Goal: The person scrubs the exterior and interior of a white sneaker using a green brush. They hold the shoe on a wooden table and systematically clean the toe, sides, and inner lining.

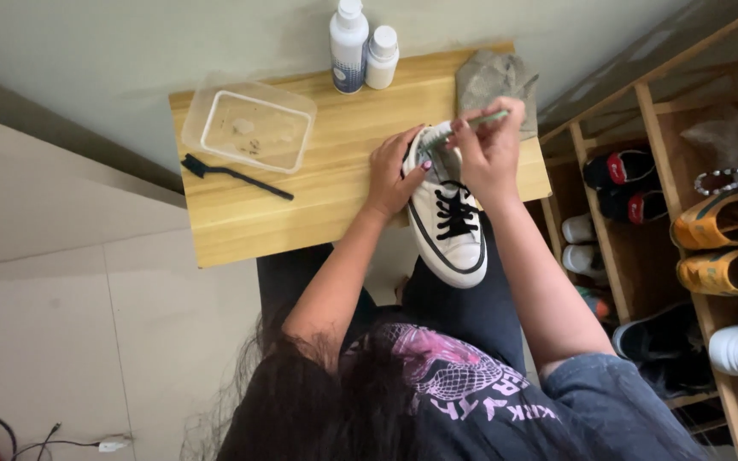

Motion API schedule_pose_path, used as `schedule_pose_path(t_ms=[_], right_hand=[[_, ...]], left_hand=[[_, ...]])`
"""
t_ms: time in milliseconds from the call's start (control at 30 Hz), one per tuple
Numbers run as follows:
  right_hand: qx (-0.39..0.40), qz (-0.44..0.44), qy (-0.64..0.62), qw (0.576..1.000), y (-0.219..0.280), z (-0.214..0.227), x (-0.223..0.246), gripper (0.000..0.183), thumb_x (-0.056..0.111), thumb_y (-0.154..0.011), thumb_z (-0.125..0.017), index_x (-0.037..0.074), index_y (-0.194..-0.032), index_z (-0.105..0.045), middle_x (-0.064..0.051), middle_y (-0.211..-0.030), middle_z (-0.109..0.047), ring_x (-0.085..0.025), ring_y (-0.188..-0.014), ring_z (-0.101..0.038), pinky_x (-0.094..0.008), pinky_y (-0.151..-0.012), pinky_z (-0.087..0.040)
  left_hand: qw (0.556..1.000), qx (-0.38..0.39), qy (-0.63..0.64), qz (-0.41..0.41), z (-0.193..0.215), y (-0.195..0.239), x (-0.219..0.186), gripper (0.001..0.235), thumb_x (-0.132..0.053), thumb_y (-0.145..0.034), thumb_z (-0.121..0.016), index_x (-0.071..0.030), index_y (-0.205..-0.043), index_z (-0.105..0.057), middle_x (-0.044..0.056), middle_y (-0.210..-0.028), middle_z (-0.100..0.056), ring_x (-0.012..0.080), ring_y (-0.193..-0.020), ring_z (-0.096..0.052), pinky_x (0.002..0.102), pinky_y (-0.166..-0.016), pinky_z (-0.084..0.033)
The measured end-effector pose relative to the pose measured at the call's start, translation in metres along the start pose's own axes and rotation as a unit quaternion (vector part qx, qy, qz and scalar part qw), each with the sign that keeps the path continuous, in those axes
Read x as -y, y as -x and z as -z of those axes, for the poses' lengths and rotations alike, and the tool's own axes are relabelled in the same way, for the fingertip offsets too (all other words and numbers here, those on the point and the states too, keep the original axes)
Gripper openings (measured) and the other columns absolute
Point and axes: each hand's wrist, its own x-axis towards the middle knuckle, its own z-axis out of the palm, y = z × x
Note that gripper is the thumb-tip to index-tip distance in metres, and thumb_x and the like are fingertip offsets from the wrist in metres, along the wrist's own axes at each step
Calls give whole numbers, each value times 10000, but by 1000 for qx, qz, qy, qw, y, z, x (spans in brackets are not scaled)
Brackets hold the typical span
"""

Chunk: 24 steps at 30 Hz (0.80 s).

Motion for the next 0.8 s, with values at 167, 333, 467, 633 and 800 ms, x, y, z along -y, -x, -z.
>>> schedule_pose_path(t_ms=[167,333,467,633,800], right_hand=[[16,16,46,999,-17,-24,1,395,-135,-945,-509,104,-1199,-324,-132,-889,-675,-196,-605,-658,-306,-594,-567],[78,34,35,996,7,-48,0,410,-134,-865,-520,61,-1211,-417,-116,-864,-688,-227,-666,-674,-339,-650,-551],[139,48,11,989,21,-63,27,413,-121,-836,-516,41,-1216,-530,-86,-852,-690,-231,-760,-678,-360,-765,-545],[152,11,20,988,32,-63,42,273,-58,-909,-532,58,-1137,-627,-96,-951,-728,-237,-848,-707,-393,-816,-560],[150,-36,17,988,46,-53,47,158,81,-1057,-520,41,-1140,-647,-89,-843,-717,-198,-730,-703,-351,-742,-574]], left_hand=[[991,80,-52,94,38,2,-45,1017,-686,-789,-729,-226,-1618,-360,90,-1543,-527,378,-1394,-472,544,-1122,-308],[977,83,-158,120,75,31,-35,1180,-632,-497,-897,-188,-1495,-451,46,-1441,-578,356,-1271,-555,532,-1055,-408],[966,115,-188,134,90,17,-38,1263,-545,-383,-942,-291,-1519,-451,-11,-1437,-591,268,-1334,-529,480,-1112,-333],[986,-15,-65,151,76,22,-46,924,-382,-409,-1026,-196,-1235,-656,51,-1096,-736,321,-1038,-704,421,-923,-534],[957,-190,-175,128,50,43,-54,714,-443,-455,-1031,-160,-1004,-672,41,-919,-697,280,-849,-710,376,-783,-564]])
